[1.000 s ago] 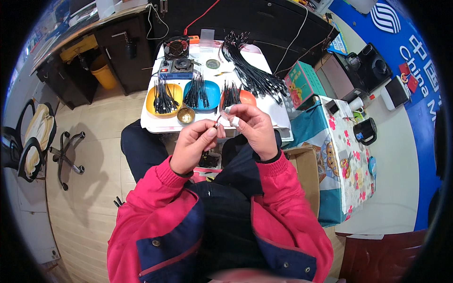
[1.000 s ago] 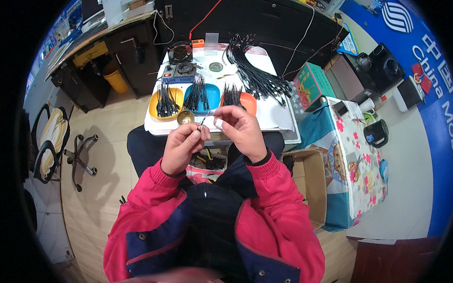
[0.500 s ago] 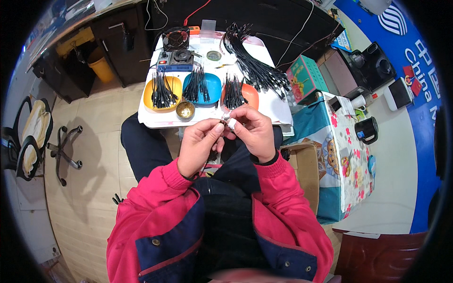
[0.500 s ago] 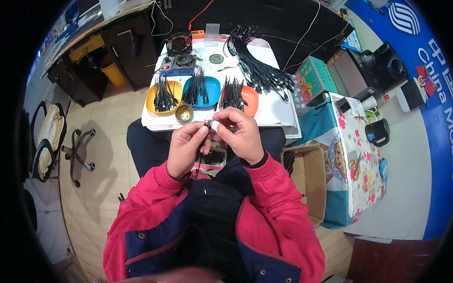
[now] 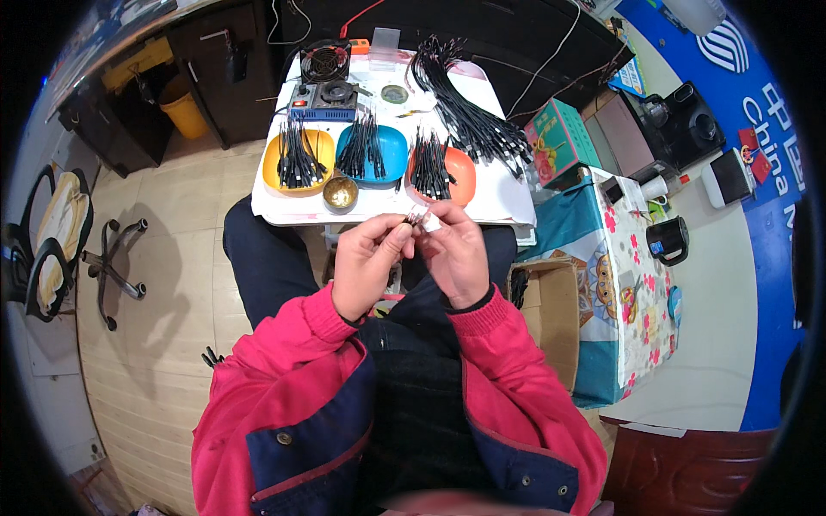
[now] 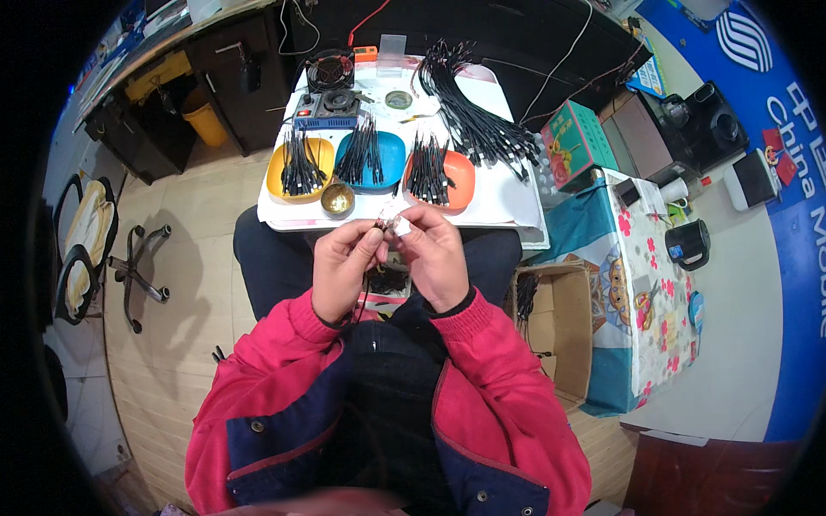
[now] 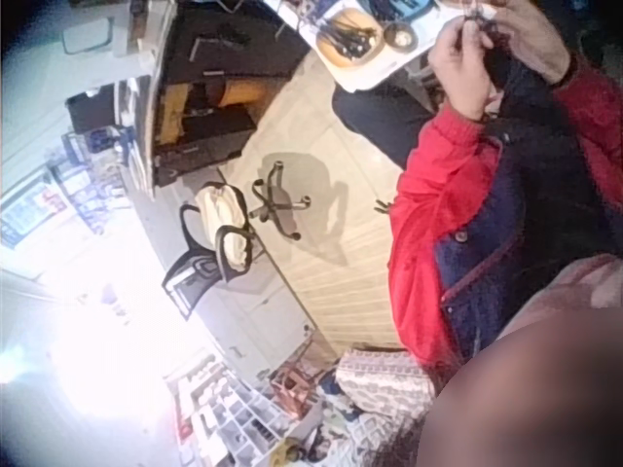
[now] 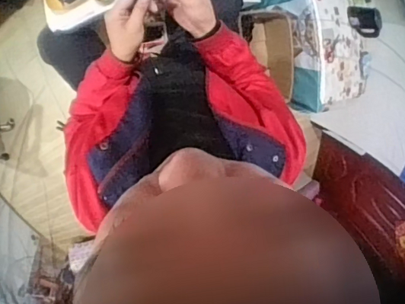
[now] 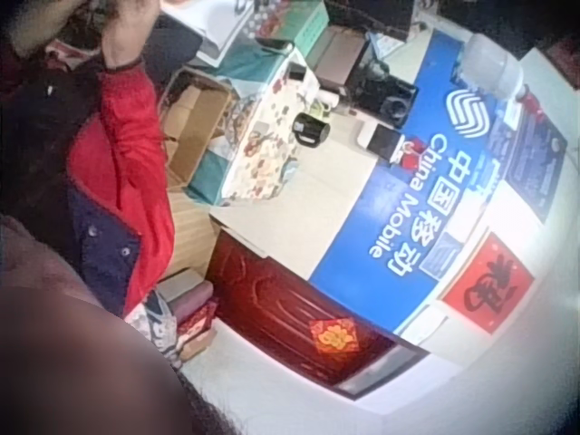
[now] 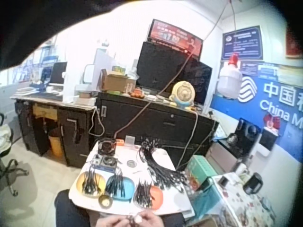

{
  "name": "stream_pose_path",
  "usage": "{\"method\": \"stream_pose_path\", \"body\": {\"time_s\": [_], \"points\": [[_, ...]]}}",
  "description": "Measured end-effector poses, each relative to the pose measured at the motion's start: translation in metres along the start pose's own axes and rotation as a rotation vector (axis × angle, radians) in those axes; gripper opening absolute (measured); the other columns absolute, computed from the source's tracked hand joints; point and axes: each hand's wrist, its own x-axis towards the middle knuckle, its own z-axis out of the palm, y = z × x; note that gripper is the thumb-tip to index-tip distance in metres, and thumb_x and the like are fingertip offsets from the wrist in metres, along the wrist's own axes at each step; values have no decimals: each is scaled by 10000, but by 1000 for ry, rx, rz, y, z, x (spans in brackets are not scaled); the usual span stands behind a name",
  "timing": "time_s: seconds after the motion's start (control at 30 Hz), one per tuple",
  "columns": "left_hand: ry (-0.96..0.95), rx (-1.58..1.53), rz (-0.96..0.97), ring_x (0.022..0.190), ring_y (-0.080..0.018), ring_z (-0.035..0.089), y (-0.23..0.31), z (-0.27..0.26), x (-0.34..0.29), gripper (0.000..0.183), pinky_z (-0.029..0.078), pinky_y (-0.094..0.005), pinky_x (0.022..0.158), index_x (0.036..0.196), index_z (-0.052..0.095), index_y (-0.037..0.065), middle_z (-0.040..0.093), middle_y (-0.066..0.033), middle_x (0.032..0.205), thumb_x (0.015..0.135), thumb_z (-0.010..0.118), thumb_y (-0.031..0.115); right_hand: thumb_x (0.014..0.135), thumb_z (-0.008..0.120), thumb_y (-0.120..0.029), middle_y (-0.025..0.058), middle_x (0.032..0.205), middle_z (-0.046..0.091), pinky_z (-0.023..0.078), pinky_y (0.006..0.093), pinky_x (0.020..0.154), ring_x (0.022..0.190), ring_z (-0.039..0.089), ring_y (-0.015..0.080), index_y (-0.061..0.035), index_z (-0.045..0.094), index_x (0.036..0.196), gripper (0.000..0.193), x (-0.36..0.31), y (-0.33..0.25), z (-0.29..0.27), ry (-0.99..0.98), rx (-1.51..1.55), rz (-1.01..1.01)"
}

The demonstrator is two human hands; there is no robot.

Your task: The person repeatedly picks up black wires and small white cylindrical components from trays on a table, then joins them by hand. The person places the assembled units into a small bowl and continues the cycle.

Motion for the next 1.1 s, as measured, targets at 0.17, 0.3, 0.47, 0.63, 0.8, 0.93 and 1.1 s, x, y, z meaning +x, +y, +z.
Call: {"method": "stream_pose_path", "body": {"time_s": [0.17,0.3,0.47,0.63,0.8,0.93,1.1], "points": [[-216,-279,-297,617,-29,467,6,-16,3,177,326,-157,534,991,658,-25,590,-12,732,989,551,116,900,605,-49,70,1020,600,482,275,782,888,577,131,-16,565,1113,219,-2,-5,-6,-78,266,235],[-335,-306,-382,610,-31,479,7,-18,2,180,340,-152,529,981,655,-32,589,-13,733,987,554,116,886,615,-98,76,1090,546,494,268,782,913,568,134,-8,558,1104,243,-3,-19,-15,-200,98,231],[-324,-224,-381,616,-43,504,8,-14,0,163,348,-166,530,982,666,-51,605,-30,739,967,580,86,919,588,-121,98,1145,529,516,271,761,886,570,125,-9,548,1086,205,-6,-19,-19,-218,65,264],[-358,-142,-354,619,-43,497,5,-18,0,175,372,-171,547,993,675,-40,601,-14,729,973,574,101,908,621,-103,76,1133,545,521,250,783,853,601,110,-24,528,1127,250,-6,-6,-19,-226,377,437],[-350,-162,-422,604,-43,472,-3,-17,4,192,359,-179,541,997,674,-37,593,-7,715,980,569,124,900,625,-98,61,1144,542,506,230,773,901,584,105,-25,513,1155,288,-3,-7,-27,-206,274,413],[-342,-172,-443,605,-43,465,-2,-18,6,194,355,-180,541,999,670,-39,585,-3,715,982,567,124,900,637,-100,41,1138,548,495,220,770,907,576,96,-28,510,1167,305,-1,-8,-31,-215,252,416],[-333,-175,-403,645,-46,493,-1,-19,4,195,416,-185,593,1031,663,-62,587,-5,744,979,564,98,896,657,-113,34,1145,546,487,217,775,919,576,91,-35,506,1185,335,1,-9,-32,-240,177,399]]}}
